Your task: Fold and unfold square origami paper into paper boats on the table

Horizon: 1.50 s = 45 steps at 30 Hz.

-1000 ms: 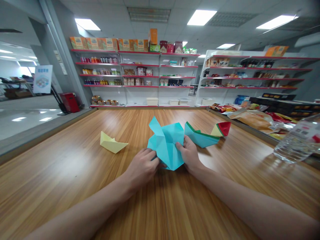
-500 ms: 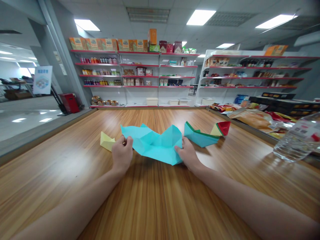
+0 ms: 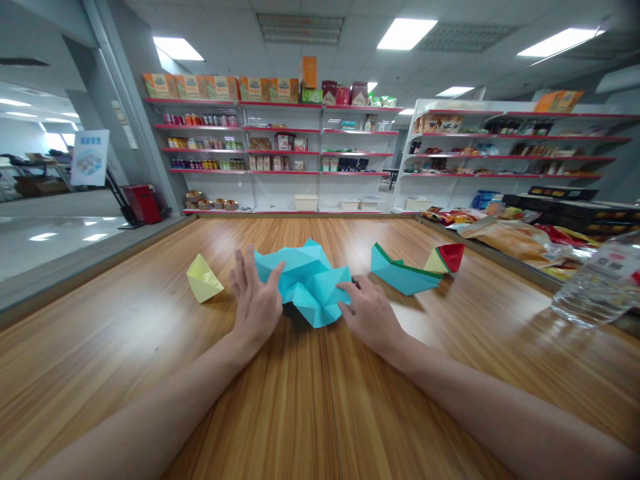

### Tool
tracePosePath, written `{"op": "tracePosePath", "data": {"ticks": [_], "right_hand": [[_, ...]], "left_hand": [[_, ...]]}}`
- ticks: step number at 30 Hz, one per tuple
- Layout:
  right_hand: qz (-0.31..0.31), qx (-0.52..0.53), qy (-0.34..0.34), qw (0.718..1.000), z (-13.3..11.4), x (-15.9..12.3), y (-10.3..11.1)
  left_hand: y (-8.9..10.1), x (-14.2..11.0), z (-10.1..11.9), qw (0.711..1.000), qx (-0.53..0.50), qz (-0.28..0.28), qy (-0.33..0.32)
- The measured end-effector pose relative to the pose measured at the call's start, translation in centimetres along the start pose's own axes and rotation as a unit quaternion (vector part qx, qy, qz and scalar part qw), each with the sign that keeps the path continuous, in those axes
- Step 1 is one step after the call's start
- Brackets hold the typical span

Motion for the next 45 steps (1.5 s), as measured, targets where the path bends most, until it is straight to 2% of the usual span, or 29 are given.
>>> {"op": "tracePosePath", "data": {"ticks": [2,3,5,9,12,15,19,21,24,29,33,36,39,42,44,45], "right_hand": [[-0.038,0.038,0.012,0.998,-0.3,-0.2,-0.6],[-0.047,0.053,0.012,0.997,-0.3,-0.2,-0.7],[-0.056,0.073,0.004,0.996,-0.3,-0.3,-0.9],[-0.051,0.069,-0.022,0.996,0.3,-0.2,-1.0],[0.026,0.008,-0.030,0.999,0.5,0.1,0.6],[0.071,-0.061,0.019,0.995,-0.9,0.0,1.9],[0.023,-0.109,0.119,0.987,-3.5,-0.4,1.8],[-0.003,-0.127,0.132,0.983,-3.8,-0.6,1.5],[-0.040,-0.152,0.106,0.982,-3.1,-0.6,0.8],[-0.144,-0.146,0.130,0.970,-2.3,-0.8,-1.4],[-0.187,-0.094,0.154,0.966,-2.6,-0.7,-1.2],[-0.218,-0.021,0.173,0.960,-3.2,-1.0,-1.0],[-0.281,0.107,0.137,0.944,-2.7,-1.2,-1.9],[-0.352,0.240,0.024,0.904,-0.8,-0.9,-3.9],[-0.362,0.280,-0.066,0.887,0.8,-0.7,-5.0],[-0.340,0.270,-0.093,0.896,1.5,-0.5,-5.1]], "left_hand": [[-1.8,-0.4,2.3,0.990,-0.057,-0.107,-0.078],[-2.8,-0.9,2.8,0.977,-0.100,-0.158,-0.098],[-4.1,-1.4,2.1,0.959,-0.180,-0.205,-0.076],[-5.6,-1.7,-2.4,0.948,-0.241,-0.197,0.066],[-6.3,-2.0,-3.6,0.937,-0.265,-0.201,0.109],[-6.3,-2.0,-2.0,0.946,-0.231,-0.220,0.058],[-6.4,-2.4,1.1,0.951,-0.104,-0.288,-0.049],[-6.4,-2.5,1.9,0.944,-0.052,-0.314,-0.088],[-6.4,-2.8,2.2,0.930,-0.006,-0.346,-0.124],[-6.4,-2.7,1.9,0.925,-0.011,-0.354,-0.138],[-6.4,-2.5,1.1,0.933,-0.033,-0.344,-0.100],[-6.7,-3.0,1.4,0.921,-0.049,-0.370,-0.110],[-7.3,-4.2,2.0,0.889,-0.057,-0.434,-0.133],[-7.5,-4.8,2.3,0.867,-0.038,-0.477,-0.142],[-7.2,-4.6,2.8,0.860,-0.025,-0.483,-0.162],[-7.0,-4.5,3.2,0.860,-0.022,-0.479,-0.175]]}}
Point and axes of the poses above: each hand's wrist, its own x-axis towards the middle knuckle, its own y-axis out of the back of the hand, z = x × y, the point moved 9 cm from there along x, towards the middle knuckle, and after that the axes turned 7 degrees about -y, right-handed, at the moved point
